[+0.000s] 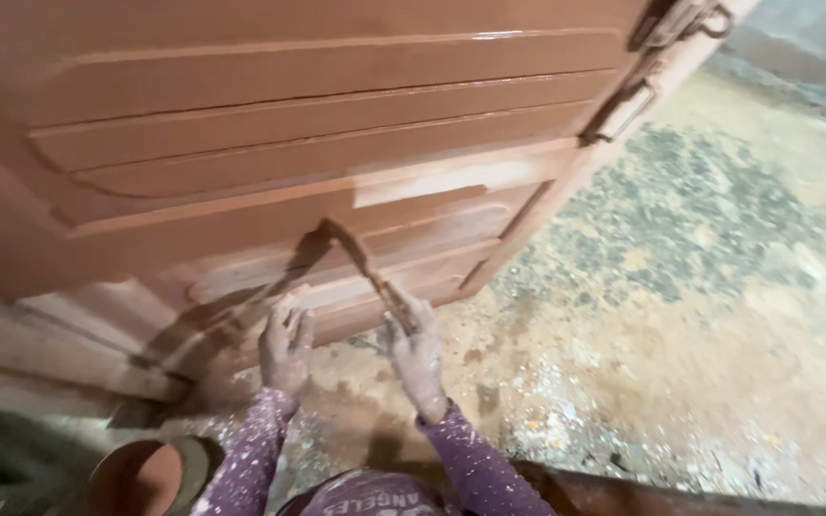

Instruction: The person paints a wooden door with a reddish-brown coating, using a brush to cover the recessed panels, rails, and edges, dipping the brush into a small bowl of paint and steadying the door with the other hand while working across different sections of the door.

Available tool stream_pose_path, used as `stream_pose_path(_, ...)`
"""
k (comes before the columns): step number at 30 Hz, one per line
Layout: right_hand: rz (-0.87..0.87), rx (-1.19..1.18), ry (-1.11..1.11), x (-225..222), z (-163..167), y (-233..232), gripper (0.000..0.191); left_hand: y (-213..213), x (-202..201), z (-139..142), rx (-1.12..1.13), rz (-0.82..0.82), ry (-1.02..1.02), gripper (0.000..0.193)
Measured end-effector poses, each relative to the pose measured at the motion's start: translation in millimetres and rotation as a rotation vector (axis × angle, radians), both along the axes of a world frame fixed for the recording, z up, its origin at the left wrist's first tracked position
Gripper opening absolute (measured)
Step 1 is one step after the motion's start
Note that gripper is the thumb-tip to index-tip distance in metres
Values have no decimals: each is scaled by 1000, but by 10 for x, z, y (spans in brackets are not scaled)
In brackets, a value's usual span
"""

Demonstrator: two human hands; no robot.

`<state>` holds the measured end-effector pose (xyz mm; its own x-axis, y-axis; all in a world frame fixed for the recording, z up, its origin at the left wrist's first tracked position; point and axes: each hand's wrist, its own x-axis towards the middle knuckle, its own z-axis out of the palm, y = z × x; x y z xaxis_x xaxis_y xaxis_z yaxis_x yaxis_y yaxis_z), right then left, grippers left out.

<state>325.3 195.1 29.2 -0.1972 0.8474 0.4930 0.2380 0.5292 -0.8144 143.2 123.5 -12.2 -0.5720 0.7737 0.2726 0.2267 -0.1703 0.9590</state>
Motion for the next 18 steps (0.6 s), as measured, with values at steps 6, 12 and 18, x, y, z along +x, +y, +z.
stream_pose_path(6, -259, -414, 204, 911, 217, 556, 43, -9, 177, 257, -45, -79, 18, 47)
stream_pose_path(12, -372, 73, 143, 1144, 271, 796, 43, 3, 308, 328, -24, -80, 47, 48)
stream_pose_path(18, -399, -480, 304, 965, 158, 788, 45, 67, 338, 293, 14, -122, 103, 48)
